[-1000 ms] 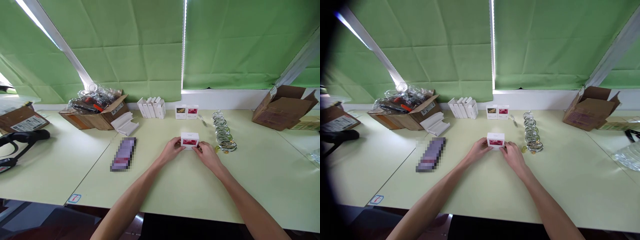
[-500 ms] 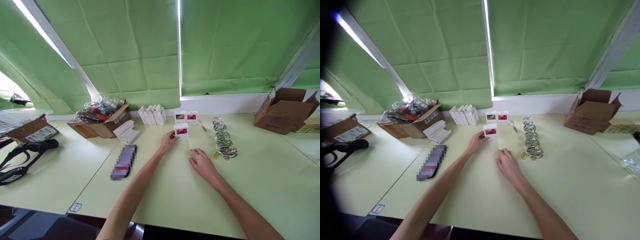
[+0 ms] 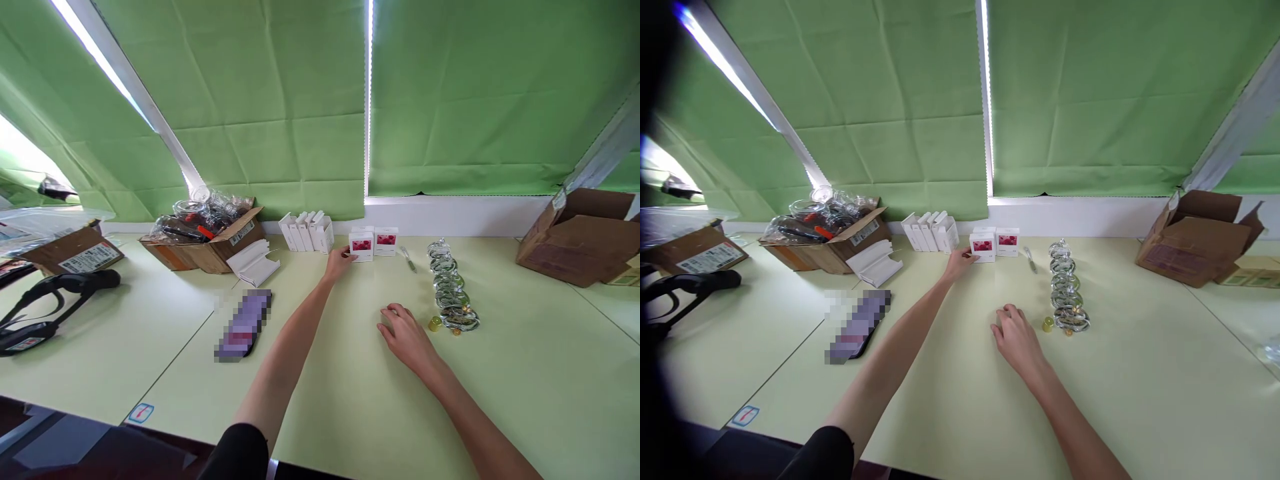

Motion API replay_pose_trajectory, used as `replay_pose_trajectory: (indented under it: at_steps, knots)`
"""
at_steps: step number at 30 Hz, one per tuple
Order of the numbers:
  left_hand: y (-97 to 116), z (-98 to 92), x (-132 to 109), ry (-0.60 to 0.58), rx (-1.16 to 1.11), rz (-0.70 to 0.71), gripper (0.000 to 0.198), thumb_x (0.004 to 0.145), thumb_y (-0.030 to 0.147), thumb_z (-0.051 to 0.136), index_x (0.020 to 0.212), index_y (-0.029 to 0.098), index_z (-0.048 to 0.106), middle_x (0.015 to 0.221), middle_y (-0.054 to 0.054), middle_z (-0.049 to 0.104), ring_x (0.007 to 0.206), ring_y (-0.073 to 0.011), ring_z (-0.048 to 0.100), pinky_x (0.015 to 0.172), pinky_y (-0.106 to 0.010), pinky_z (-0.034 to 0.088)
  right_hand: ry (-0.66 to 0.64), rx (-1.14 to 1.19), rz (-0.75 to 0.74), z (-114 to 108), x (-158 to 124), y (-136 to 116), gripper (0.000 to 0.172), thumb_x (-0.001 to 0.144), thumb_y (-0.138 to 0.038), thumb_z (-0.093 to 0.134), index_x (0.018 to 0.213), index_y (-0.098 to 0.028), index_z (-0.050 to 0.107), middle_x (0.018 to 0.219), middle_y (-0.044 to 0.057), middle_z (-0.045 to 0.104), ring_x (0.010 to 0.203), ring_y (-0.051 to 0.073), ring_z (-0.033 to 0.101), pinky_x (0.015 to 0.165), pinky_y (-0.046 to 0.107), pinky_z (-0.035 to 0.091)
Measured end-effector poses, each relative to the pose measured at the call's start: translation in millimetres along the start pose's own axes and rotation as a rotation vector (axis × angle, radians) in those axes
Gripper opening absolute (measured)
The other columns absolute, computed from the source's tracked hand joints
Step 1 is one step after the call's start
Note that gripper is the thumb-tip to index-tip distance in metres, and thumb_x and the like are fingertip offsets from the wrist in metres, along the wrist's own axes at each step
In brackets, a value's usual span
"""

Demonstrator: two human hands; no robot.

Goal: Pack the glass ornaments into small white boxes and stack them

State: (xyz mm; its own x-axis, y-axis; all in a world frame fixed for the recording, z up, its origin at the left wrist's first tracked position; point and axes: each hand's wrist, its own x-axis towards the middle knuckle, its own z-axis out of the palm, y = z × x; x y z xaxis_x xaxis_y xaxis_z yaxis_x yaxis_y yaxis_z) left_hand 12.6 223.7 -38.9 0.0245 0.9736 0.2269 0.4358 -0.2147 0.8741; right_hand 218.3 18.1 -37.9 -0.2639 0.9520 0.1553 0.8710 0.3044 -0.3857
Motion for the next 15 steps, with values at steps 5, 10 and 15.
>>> replay_pose_trajectory:
  at_steps: [5, 10, 15]
  knots:
    - [-0.6, 0.8, 4.0, -0.005, 0.025, -0.018, 0.034, 0.075, 0.031, 0.072, 0.105, 0.014, 0.077, 0.084, -0.006, 0.076, 0.072, -0.0193, 0.064, 0.07, -0.029, 0.05, -0.029, -0.023, -0.02, -2.7, -1.3, -3.7, 0.027, 0.097, -0.024, 0.048, 0.114, -0.017, 0.066, 0.127, 0.014, 0.064, 0.114, 0.029, 0.06, 0.088, 0.039, 0.05]
    - [0.1, 1.5, 5.1, -0.003, 0.01, -0.038, 0.036, 0.075, 0.03, 0.074, 0.107, 0.013, 0.076, 0.085, -0.007, 0.076, 0.072, -0.0197, 0.065, 0.071, -0.03, 0.051, -0.035, -0.054, -0.036, -4.2, -0.9, -4.4, 0.024, 0.097, -0.024, 0.048, 0.11, -0.018, 0.067, 0.127, 0.014, 0.063, 0.112, 0.028, 0.061, 0.087, 0.037, 0.05]
    - [-0.7, 5.2, -2.8, 0.042, -0.017, -0.07, 0.053, 0.076, 0.029, 0.076, 0.125, 0.013, 0.063, 0.119, -0.015, 0.07, 0.088, -0.0193, 0.068, 0.078, -0.029, 0.053, -0.05, -0.063, -0.036, -9.7, -1.9, -9.8, 0.021, 0.096, -0.021, 0.049, 0.107, -0.019, 0.067, 0.124, 0.013, 0.064, 0.11, 0.027, 0.062, 0.085, 0.036, 0.05]
